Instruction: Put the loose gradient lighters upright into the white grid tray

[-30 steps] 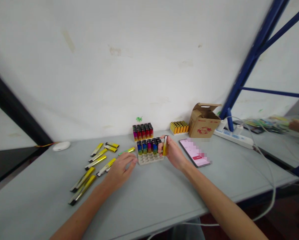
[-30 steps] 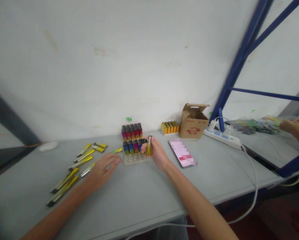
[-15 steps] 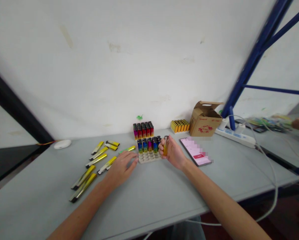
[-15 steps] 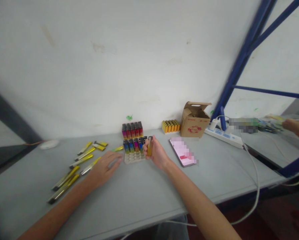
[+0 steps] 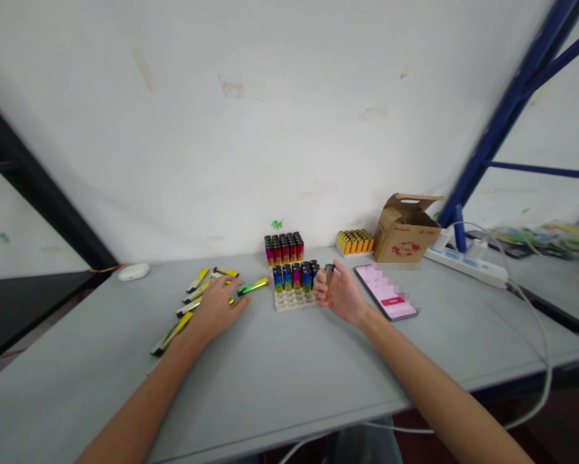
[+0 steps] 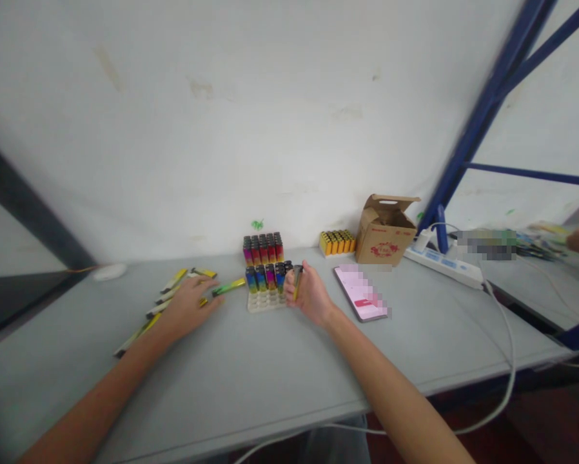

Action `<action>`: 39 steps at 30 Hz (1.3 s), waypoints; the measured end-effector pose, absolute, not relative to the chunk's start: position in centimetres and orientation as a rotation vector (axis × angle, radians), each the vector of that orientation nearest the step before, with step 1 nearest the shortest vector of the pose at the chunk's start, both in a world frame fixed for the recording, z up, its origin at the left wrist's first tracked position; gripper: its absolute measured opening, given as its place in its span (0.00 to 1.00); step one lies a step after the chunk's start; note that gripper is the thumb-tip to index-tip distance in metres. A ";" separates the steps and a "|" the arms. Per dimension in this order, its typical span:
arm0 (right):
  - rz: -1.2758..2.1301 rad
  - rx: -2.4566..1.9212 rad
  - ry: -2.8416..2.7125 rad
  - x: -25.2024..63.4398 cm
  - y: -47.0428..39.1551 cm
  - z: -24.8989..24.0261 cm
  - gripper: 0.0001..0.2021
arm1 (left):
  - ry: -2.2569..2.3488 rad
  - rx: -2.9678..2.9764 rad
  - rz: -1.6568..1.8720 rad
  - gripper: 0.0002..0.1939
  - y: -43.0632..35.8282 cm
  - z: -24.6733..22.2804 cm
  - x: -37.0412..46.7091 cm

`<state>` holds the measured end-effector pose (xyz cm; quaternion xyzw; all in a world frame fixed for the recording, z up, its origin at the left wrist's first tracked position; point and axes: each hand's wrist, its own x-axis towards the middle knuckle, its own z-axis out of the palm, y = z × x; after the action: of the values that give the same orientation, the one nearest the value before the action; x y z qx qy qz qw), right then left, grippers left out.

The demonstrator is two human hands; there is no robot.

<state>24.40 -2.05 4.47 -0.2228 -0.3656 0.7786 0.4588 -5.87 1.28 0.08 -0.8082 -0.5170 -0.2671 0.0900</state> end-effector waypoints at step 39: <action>1.835 -0.802 -0.937 23.4 -2.1 4.0 0.12 | -1.537 -2.505 -0.843 0.20 0.9 -0.3 -4.8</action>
<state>23.43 -2.11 4.01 -0.3240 -0.3786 0.7419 0.4487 -4.76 0.94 -0.31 -0.8186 -0.5022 -0.2755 0.0420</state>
